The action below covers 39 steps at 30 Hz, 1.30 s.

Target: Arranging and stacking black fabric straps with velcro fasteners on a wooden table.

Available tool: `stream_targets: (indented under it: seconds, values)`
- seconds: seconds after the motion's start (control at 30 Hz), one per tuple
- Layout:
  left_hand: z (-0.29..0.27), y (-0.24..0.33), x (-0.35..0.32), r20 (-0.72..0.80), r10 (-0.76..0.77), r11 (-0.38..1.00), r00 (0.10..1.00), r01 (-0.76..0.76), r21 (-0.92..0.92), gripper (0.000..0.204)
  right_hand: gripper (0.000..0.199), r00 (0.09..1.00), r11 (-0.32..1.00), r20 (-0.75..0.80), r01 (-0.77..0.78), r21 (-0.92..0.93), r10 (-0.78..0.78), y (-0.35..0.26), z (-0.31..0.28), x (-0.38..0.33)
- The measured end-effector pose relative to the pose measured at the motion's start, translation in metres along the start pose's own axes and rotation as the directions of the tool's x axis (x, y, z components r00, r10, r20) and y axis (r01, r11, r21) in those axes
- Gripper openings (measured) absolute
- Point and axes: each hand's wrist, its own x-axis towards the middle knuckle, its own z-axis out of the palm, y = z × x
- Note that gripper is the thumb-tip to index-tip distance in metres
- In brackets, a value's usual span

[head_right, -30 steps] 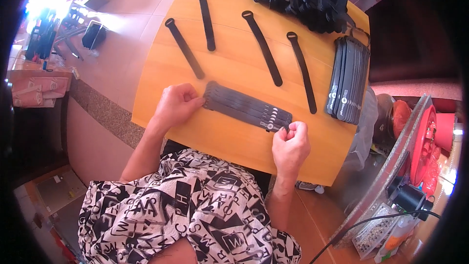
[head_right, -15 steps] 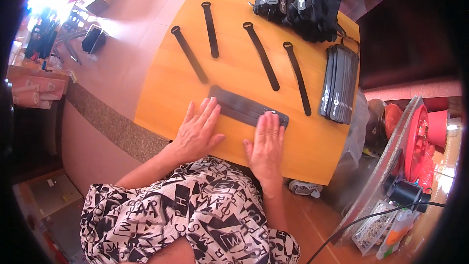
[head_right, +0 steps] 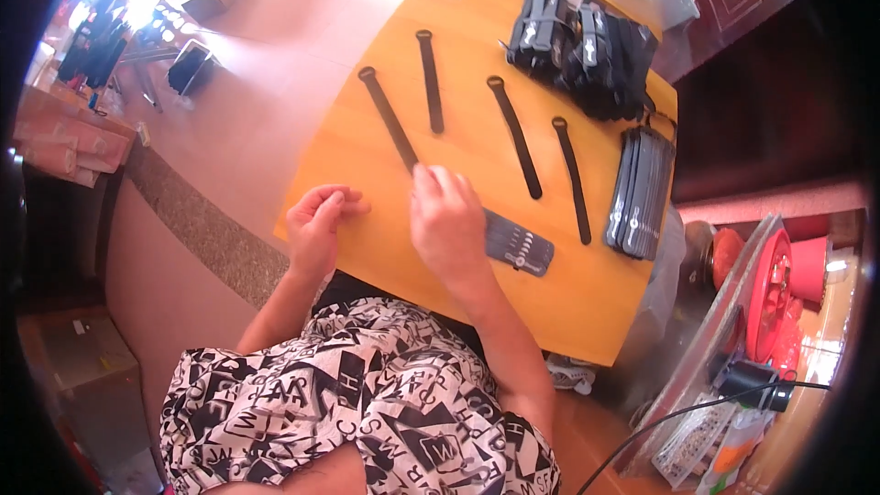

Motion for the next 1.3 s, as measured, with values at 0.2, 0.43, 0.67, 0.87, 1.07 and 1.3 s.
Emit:
stream_targets:
  seconds: [0.2,0.43,0.67,0.87,1.07,1.3]
  values:
    - [-0.016,0.014,-0.003,-0.026,0.058,0.995,0.998,-0.056,0.085,0.014,0.024,0.999,0.947,0.036,0.021,-0.32,-0.01,0.008,0.079,0.06]
    - [-0.018,0.02,0.003,-0.039,-0.04,0.999,0.998,0.041,0.024,0.013,0.012,0.999,0.981,0.047,0.028,-0.191,-0.019,0.012,0.09,0.071]
    - [-0.01,0.039,-0.001,-0.017,-0.157,0.961,0.987,0.149,-0.232,0.038,0.009,0.98,0.97,-0.011,0.193,-0.147,-0.197,-0.035,0.027,0.021]
    - [-0.001,0.034,-0.005,0.0,-0.165,0.975,0.986,0.163,-0.148,0.026,0.009,0.966,0.961,-0.057,0.246,-0.123,-0.254,-0.043,-0.018,-0.027]
    - [0.012,0.037,-0.009,0.136,-0.275,0.959,0.952,0.263,0.102,0.025,0.013,0.953,0.955,-0.148,0.238,-0.178,-0.265,-0.027,-0.04,-0.058]
    - [0.002,0.026,-0.017,0.494,-0.337,0.936,0.801,0.34,0.087,0.031,0.011,0.98,0.997,0.181,-0.076,-0.019,0.078,-0.001,-0.081,-0.106]
